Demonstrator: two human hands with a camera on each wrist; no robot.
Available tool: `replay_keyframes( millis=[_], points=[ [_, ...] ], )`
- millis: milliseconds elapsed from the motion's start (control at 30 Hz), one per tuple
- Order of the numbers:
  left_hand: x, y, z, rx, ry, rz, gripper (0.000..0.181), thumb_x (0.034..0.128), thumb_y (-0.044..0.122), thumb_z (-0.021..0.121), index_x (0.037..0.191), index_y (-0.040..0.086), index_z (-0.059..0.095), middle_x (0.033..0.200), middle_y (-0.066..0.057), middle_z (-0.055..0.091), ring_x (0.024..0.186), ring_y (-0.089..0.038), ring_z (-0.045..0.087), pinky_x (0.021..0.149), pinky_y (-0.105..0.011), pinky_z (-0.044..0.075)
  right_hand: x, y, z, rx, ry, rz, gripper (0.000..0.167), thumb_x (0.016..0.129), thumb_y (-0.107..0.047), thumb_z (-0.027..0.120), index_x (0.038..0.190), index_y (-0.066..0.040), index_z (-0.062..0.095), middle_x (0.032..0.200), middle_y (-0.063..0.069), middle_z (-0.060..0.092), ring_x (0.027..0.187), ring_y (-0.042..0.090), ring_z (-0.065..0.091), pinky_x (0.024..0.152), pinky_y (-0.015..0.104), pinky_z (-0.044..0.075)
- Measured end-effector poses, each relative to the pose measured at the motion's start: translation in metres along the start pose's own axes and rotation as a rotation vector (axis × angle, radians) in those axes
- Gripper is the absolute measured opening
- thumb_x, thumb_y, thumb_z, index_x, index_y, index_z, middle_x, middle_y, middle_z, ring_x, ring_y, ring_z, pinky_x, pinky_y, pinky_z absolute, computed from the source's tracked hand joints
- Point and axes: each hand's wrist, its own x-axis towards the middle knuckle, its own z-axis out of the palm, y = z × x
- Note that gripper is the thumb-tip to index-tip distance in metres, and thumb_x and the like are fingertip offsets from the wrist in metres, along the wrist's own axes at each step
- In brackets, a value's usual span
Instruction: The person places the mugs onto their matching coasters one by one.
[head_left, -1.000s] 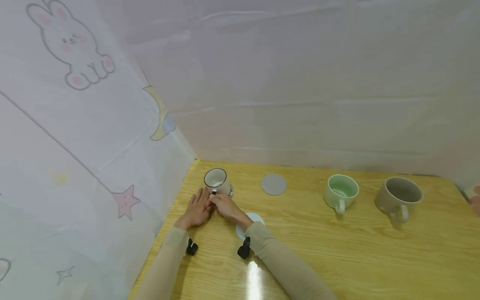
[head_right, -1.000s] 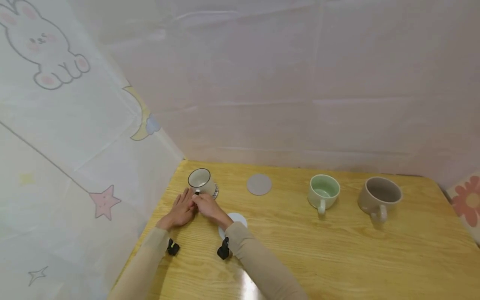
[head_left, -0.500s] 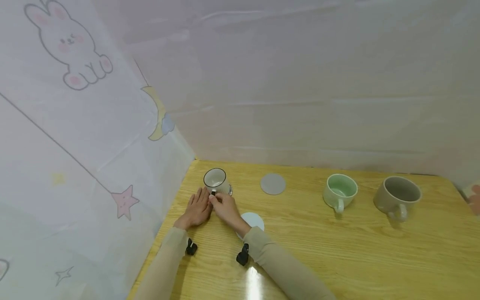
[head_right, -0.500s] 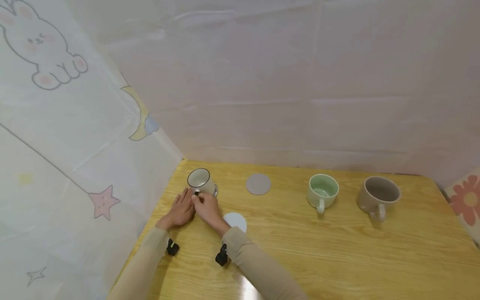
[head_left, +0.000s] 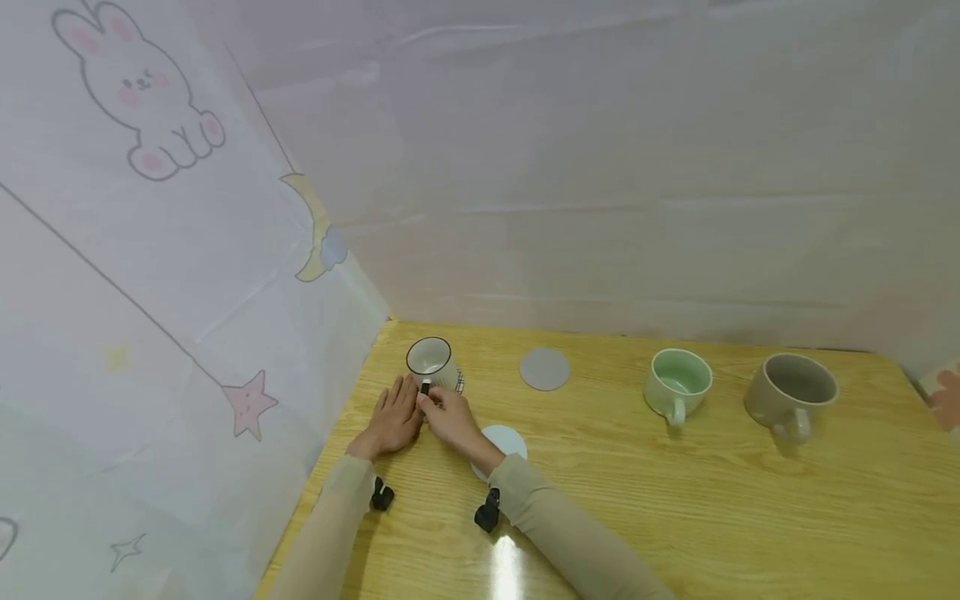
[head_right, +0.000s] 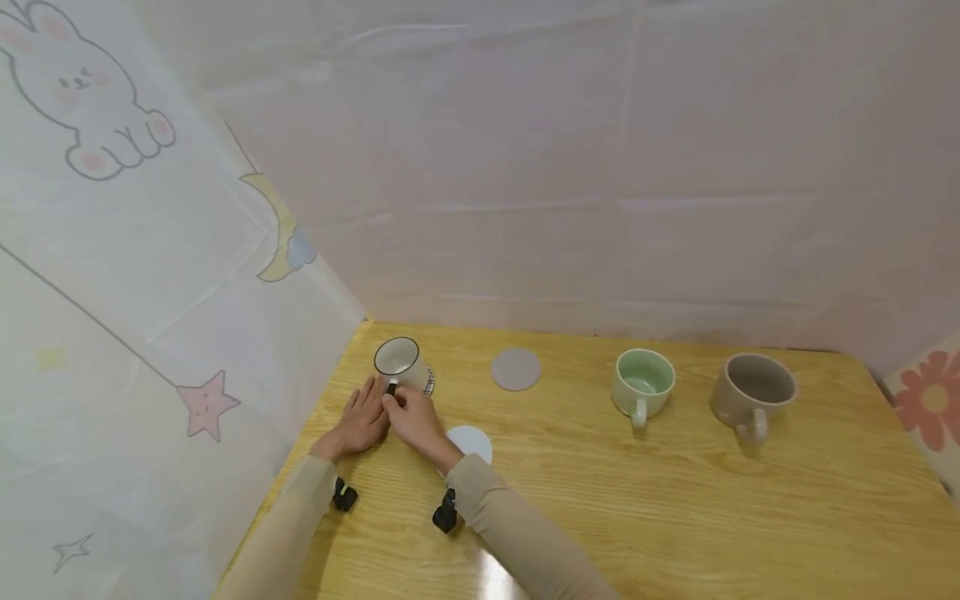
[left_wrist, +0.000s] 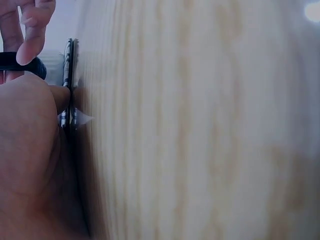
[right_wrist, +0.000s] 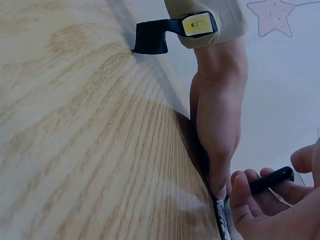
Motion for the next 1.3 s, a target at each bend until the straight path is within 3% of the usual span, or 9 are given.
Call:
replay_keyframes(
  millis=[133,267,367,567,733,967,1100,1300],
  points=[
    [0.0,-0.007,0.005,-0.01,0.006,0.003,0.087,0.1134,0.061,0.011,0.169,-0.005,0.007,0.178,-0.025,0.001,0.165,-0.046,-0.003,0.131,-0.066,-0.002,-0.002,0.002,-0.004,-0.027,-0.024,-0.003,0.033,0.113,-0.026,0.054,0.117,0.0,0.075,0.105,0.018,0.076,0.081,0.012,0.065,0.072,0.027,0.052],
    [-0.001,-0.011,0.008,-0.004,0.036,-0.015,0.075,0.1167,0.047,0.021,0.17,-0.004,0.008,0.178,-0.024,0.004,0.165,-0.047,0.001,0.131,-0.067,0.002,-0.006,0.003,-0.008,-0.061,-0.028,0.002,0.031,0.111,-0.021,0.055,0.124,-0.001,0.074,0.112,0.013,0.077,0.093,0.014,0.069,0.083,0.033,0.056],
    [-0.003,-0.011,0.006,-0.029,0.074,-0.012,0.07,0.1159,0.037,0.03,0.169,-0.004,0.013,0.178,-0.025,0.011,0.165,-0.048,0.006,0.13,-0.069,0.005,-0.008,0.001,-0.012,-0.067,-0.025,0.007,0.028,0.109,-0.017,0.056,0.124,-0.003,0.075,0.116,0.01,0.076,0.096,0.017,0.071,0.084,0.035,0.057],
    [-0.004,-0.004,-0.001,-0.043,0.114,-0.006,0.067,0.1146,0.032,0.036,0.168,-0.005,0.019,0.175,-0.028,0.019,0.163,-0.052,0.012,0.129,-0.071,0.011,-0.012,-0.002,-0.022,-0.079,-0.022,-0.011,0.025,0.109,-0.016,0.056,0.123,-0.006,0.075,0.122,0.009,0.075,0.104,0.021,0.071,0.088,0.037,0.057],
    [-0.006,0.007,-0.014,-0.009,0.165,-0.007,0.065,0.1126,0.026,0.042,0.164,-0.011,0.027,0.169,-0.036,0.028,0.156,-0.06,0.024,0.126,-0.071,0.023,-0.017,-0.006,-0.032,-0.083,-0.024,-0.027,0.026,0.109,-0.018,0.057,0.125,-0.006,0.074,0.125,0.009,0.074,0.112,0.025,0.071,0.094,0.044,0.059],
    [-0.013,0.017,-0.034,0.053,0.246,-0.029,0.063,0.114,0.025,0.049,0.162,-0.011,0.032,0.168,-0.032,0.033,0.155,-0.057,0.03,0.129,-0.066,0.024,-0.027,-0.014,-0.047,-0.072,-0.028,-0.077,0.03,0.11,-0.017,0.055,0.131,-0.001,0.071,0.131,0.016,0.072,0.12,0.034,0.07,0.1,0.052,0.059],
    [-0.016,0.021,-0.041,0.058,0.298,-0.029,0.06,0.1136,0.025,0.051,0.161,-0.009,0.037,0.166,-0.03,0.038,0.154,-0.057,0.032,0.128,-0.068,0.025,-0.032,-0.017,-0.053,-0.052,-0.023,-0.065,0.032,0.111,-0.019,0.055,0.134,-0.002,0.069,0.134,0.017,0.07,0.122,0.033,0.069,0.101,0.05,0.06],
    [-0.02,0.029,-0.049,0.044,0.377,-0.003,0.056,0.1128,0.024,0.053,0.158,-0.008,0.043,0.162,-0.031,0.045,0.151,-0.057,0.038,0.124,-0.071,0.029,-0.036,-0.018,-0.066,-0.061,0.003,-0.122,0.03,0.111,-0.021,0.057,0.132,-0.004,0.07,0.128,0.014,0.072,0.12,0.032,0.07,0.102,0.047,0.059]
  ],
)
